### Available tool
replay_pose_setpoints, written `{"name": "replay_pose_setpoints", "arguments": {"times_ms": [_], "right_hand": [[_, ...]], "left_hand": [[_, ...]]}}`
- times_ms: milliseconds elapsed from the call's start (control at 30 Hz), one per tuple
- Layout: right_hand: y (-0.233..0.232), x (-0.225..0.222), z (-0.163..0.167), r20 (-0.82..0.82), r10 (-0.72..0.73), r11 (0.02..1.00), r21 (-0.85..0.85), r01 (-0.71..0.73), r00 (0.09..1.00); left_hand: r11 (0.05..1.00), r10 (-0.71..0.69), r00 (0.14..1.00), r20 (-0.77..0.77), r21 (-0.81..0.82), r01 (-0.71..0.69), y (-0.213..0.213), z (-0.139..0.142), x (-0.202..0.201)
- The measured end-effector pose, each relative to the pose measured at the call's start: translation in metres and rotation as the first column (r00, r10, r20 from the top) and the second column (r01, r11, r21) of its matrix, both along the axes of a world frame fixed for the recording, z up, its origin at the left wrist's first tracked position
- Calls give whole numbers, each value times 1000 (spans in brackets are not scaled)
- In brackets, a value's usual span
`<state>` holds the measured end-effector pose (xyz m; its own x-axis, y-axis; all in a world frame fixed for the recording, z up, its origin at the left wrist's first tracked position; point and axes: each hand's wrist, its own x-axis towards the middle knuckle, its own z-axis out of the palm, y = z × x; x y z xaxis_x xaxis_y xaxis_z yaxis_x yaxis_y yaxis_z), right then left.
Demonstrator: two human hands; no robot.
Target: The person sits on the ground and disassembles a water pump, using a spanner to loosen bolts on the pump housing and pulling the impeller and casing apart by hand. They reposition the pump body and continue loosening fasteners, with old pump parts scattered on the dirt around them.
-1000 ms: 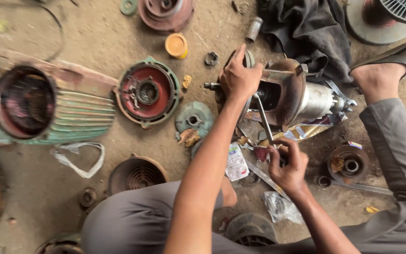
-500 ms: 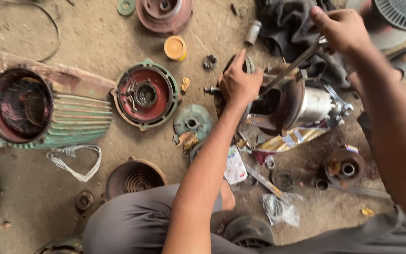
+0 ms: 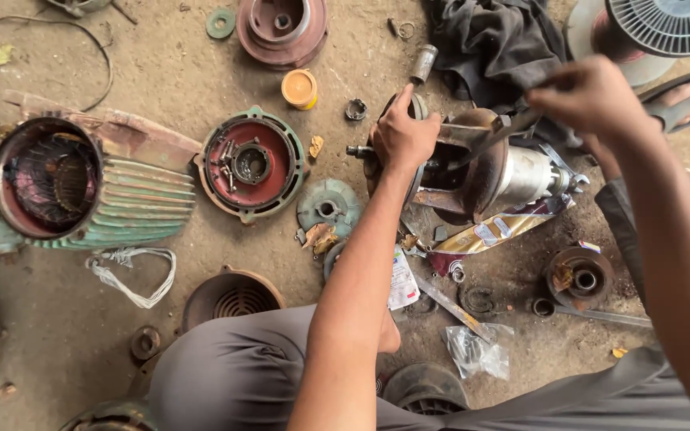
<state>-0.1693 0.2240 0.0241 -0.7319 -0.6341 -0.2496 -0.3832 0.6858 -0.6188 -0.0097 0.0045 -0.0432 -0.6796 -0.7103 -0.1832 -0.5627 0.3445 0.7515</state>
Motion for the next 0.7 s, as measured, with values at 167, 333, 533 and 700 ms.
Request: {"name": "replay_pose_setpoints", "arguments": {"times_ms": [167,333,533,700], "right_hand": [[74,120,10,-300,260,960,179,-213,918],[66,247,-52,147,-62,998,-22,66,987],[22,296,-75,67,-135,955,-258,148,989],[30,290,-69,88,-55,936,-343,82,995]], "left_hand": [[1000,25,997,-75,-6,-26,0,-18,-3],[998,8,1000,20,63,-10,-1,-24,-1],[998,-18,1000,-20,-59,17,-4,-22,-1],[995,-11,998,69,96,4,-3,-21,-1]]}}
